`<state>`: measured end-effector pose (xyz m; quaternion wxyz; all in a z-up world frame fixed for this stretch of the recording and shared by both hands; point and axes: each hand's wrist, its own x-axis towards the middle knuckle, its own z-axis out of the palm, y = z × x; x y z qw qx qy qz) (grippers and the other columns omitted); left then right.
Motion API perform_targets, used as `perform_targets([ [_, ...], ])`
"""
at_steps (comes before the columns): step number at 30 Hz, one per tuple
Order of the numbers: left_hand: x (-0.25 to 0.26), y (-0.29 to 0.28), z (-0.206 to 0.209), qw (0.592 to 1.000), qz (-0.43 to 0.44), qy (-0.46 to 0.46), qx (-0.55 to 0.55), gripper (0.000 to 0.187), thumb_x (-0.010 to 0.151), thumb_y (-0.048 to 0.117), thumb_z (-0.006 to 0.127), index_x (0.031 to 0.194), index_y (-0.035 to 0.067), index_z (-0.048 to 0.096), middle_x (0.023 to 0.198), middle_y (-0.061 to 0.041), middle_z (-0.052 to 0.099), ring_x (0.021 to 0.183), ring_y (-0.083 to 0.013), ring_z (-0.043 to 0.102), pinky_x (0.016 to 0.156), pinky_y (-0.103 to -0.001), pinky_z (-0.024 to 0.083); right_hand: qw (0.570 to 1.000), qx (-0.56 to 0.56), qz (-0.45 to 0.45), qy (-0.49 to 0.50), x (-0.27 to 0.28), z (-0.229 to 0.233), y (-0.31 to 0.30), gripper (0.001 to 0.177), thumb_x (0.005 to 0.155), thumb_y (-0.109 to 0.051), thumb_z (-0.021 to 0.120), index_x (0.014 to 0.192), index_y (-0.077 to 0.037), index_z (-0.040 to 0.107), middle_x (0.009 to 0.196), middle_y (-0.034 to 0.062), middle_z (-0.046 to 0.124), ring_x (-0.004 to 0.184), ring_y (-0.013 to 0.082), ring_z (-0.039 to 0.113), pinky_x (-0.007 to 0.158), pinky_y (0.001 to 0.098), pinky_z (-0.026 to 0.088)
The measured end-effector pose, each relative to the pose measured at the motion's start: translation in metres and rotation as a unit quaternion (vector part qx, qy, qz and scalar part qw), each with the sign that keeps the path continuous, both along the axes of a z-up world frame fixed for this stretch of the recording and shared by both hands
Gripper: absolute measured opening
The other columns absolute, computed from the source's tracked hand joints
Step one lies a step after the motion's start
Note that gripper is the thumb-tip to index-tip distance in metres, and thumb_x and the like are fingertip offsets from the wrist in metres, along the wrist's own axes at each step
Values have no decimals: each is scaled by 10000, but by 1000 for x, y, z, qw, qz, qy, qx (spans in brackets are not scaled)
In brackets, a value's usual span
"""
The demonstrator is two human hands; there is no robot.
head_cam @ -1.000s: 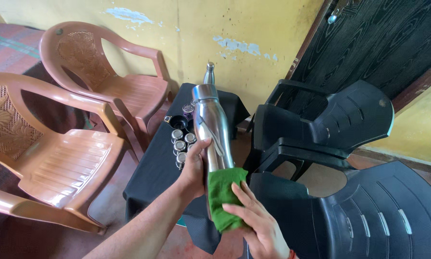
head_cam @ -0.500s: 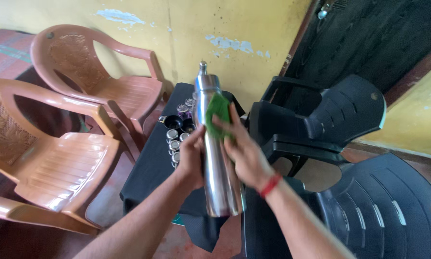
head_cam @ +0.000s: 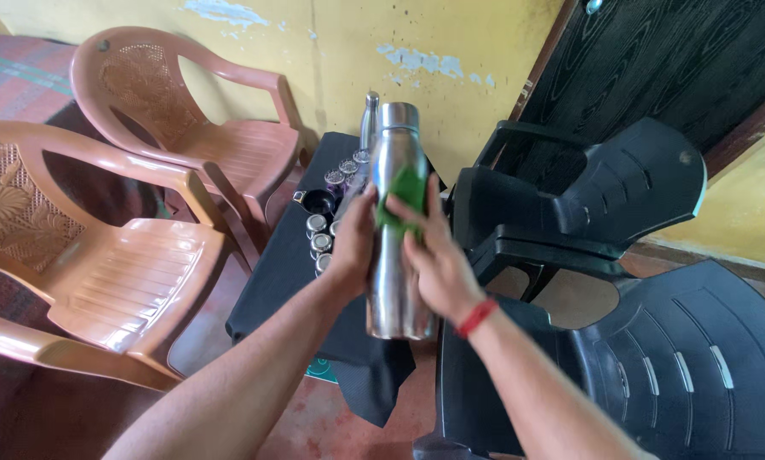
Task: The person wipes metal cups and thermos flasks with a green cloth, then wipes the surfaces of several plastic chairs. The person handles the items one at a time, wiping each surface thoroughly.
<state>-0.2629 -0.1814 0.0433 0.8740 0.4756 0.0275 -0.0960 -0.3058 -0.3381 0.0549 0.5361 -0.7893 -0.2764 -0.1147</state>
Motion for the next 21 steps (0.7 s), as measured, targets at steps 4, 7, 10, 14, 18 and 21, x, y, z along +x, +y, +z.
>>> perform_targets([
  [4,-14,-12,6,994,-86,-1,-73,731,916,619,499,1348,34,571,1149,-180,687,1027,-269,687,945,-430,551,989,108,32,98,43,35,-9,390,1075,-224,444,1437,-303,565,1765,112,33,1561,326,321,1178,438,424],
  [7,-22,-16,17,989,-78,72,-103,753,857,624,555,1338,45,569,1150,-196,671,1004,-300,689,947,-467,555,994,73,74,38,46,49,-7,399,1113,-190,455,1488,-261,572,1782,133,156,1631,293,226,1281,404,278],
  [10,-18,-9,29,989,-33,45,-138,767,823,611,565,1359,62,568,1189,-192,677,1038,-298,701,965,-455,560,992,54,112,34,28,51,1,408,1133,-140,469,1521,-208,577,1772,137,318,1682,276,148,1334,397,231],
  [14,-3,14,38,989,37,36,-136,777,847,624,508,1363,43,528,1167,-213,663,1026,-321,704,914,-486,582,988,-25,110,108,-3,58,1,386,1065,-118,467,1402,-187,643,1761,71,143,1561,257,306,1202,382,365],
  [18,5,29,38,977,56,-64,-195,744,915,577,529,1411,24,493,1157,-207,633,1003,-323,671,908,-480,569,976,48,133,165,-42,49,-14,400,1050,-112,464,1409,-174,631,1771,64,154,1555,254,336,1149,382,428],
  [21,4,25,31,987,92,-38,-126,676,901,557,483,1374,74,466,1117,-188,645,971,-308,698,844,-475,595,965,109,140,194,-50,36,-19,412,1060,-91,464,1431,-172,622,1800,63,140,1518,352,374,1070,372,453],
])
